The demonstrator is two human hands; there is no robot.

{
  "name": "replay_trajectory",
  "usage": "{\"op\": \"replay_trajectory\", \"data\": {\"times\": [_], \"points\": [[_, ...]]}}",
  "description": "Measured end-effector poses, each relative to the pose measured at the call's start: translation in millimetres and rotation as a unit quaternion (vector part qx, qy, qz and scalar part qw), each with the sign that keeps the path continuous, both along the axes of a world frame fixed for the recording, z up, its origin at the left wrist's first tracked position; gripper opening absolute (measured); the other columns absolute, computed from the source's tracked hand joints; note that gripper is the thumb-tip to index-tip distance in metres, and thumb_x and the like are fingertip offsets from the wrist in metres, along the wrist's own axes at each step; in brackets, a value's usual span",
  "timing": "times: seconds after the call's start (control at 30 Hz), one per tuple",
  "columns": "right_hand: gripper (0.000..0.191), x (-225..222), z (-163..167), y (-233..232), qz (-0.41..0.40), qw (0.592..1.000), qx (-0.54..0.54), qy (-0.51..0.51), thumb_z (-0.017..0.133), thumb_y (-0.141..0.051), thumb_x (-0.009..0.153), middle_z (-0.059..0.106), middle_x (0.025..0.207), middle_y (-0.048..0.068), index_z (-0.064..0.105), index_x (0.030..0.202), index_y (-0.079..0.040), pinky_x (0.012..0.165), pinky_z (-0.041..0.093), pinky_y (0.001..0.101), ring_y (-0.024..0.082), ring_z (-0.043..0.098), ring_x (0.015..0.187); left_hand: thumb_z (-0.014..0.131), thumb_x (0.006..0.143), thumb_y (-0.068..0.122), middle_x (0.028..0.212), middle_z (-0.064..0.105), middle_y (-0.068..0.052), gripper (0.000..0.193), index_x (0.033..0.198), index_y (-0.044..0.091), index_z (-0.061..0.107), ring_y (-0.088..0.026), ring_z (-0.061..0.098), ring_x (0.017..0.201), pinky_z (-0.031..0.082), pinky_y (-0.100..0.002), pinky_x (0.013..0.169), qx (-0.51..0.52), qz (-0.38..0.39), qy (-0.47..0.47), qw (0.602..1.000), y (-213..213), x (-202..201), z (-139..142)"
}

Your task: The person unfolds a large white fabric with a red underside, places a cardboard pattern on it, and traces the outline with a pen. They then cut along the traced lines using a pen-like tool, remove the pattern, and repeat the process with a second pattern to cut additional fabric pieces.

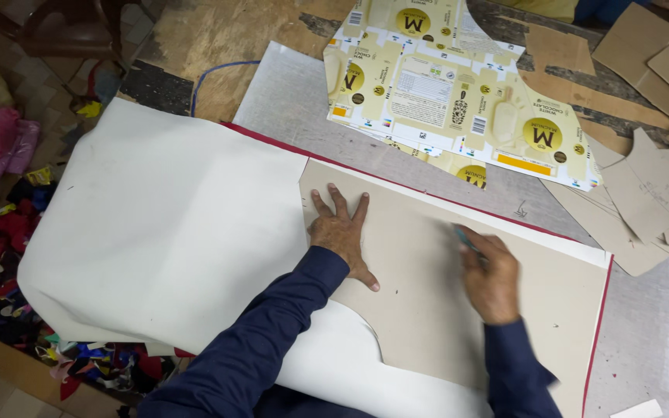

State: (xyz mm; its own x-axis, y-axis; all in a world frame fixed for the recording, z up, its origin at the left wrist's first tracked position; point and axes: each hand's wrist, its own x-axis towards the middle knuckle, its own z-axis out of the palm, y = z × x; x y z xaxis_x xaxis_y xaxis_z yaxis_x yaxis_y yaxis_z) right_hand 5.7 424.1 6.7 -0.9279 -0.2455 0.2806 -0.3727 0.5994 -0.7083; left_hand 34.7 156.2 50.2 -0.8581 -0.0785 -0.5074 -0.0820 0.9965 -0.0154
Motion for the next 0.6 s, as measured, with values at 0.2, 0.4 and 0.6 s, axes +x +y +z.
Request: {"op": "replay_trajectory", "data": {"times": [0.2,0.4,0.6], "points": [[0.028,-53,-7,-186,0.099,0.994,-0.006,0.048,0.071,0.002,0.084,0.065,0.088,0.013,0.079,0.108,-0.01,0.071,0.055,0.0389,0.028,0.065,0.076,0.078,0.04,0.096,0.16,-0.001,-0.044,0.172,0.158,-0.008,0.007,-0.068,0.012,0.142,0.06,-0.05,0.087,-0.058,-0.042,-0.038,0.997,-5,-5,-2],[0.022,-84,-18,-247,0.107,0.992,0.031,0.053,0.075,0.001,0.078,0.071,0.089,0.012,0.08,0.096,-0.009,0.069,0.058,0.0384,0.029,0.07,0.077,0.072,0.046,0.098,0.157,0.005,-0.047,0.161,0.156,-0.008,0.02,-0.073,0.021,0.138,0.059,-0.049,0.09,-0.054,-0.077,-0.089,0.992,-12,-12,-4],[0.018,-92,-26,-260,0.11,0.987,0.076,0.089,0.076,0.001,0.075,0.071,0.088,0.012,0.08,0.089,-0.01,0.073,0.059,0.0404,0.029,0.07,0.081,0.073,0.046,0.097,0.158,0.006,-0.051,0.162,0.158,-0.007,0.02,-0.069,0.041,0.128,0.056,-0.049,0.095,-0.042,-0.067,-0.115,0.99,-13,-16,-10]]}}
